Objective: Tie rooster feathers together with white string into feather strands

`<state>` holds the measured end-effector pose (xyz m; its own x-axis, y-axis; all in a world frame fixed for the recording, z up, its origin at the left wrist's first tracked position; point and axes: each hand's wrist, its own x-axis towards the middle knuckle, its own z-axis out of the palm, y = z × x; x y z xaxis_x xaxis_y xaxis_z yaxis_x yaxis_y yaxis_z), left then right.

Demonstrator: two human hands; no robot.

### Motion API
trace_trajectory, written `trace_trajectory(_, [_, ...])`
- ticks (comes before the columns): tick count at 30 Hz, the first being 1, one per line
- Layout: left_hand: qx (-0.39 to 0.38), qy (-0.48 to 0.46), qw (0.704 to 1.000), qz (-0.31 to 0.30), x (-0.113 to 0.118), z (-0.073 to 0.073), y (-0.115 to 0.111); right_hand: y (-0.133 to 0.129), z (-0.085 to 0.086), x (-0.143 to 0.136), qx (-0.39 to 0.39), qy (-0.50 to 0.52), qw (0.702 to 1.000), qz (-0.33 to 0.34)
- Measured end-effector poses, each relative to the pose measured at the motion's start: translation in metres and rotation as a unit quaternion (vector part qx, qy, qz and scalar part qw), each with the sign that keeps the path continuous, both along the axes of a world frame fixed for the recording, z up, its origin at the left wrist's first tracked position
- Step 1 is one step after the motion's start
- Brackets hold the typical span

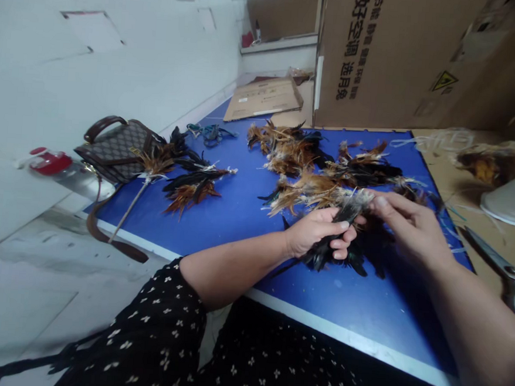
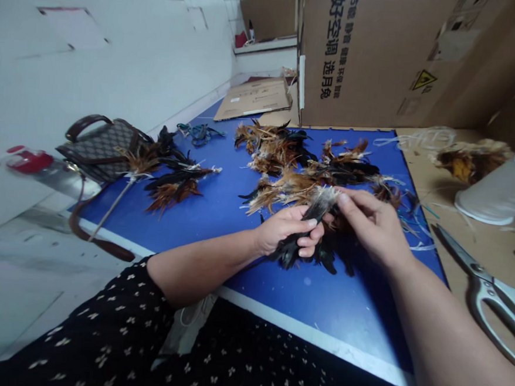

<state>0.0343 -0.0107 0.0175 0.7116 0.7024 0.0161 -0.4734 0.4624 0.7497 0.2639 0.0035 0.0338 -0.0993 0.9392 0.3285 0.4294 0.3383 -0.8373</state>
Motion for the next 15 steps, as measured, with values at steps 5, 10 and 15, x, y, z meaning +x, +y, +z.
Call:
trace_trajectory(5, [0.049, 0.021, 0.997, -0.049, 0.001, -0.004, -0.004, -0.008, 0.002, -0.009, -0.056, 0.096, 0.987, 0.119])
trace_trajectory(10, [0.07, 0.076, 0.994, -0.038, 0.001, -0.008, -0.002, -0.013, 0.001, -0.013, -0.123, 0.171, 0.968, 0.134])
trace_trajectory(15, [0.021, 0.036, 0.999, -0.004, 0.002, -0.005, 0.003, -0.015, -0.006, -0.017, -0.173, 0.175, 0.953, 0.18])
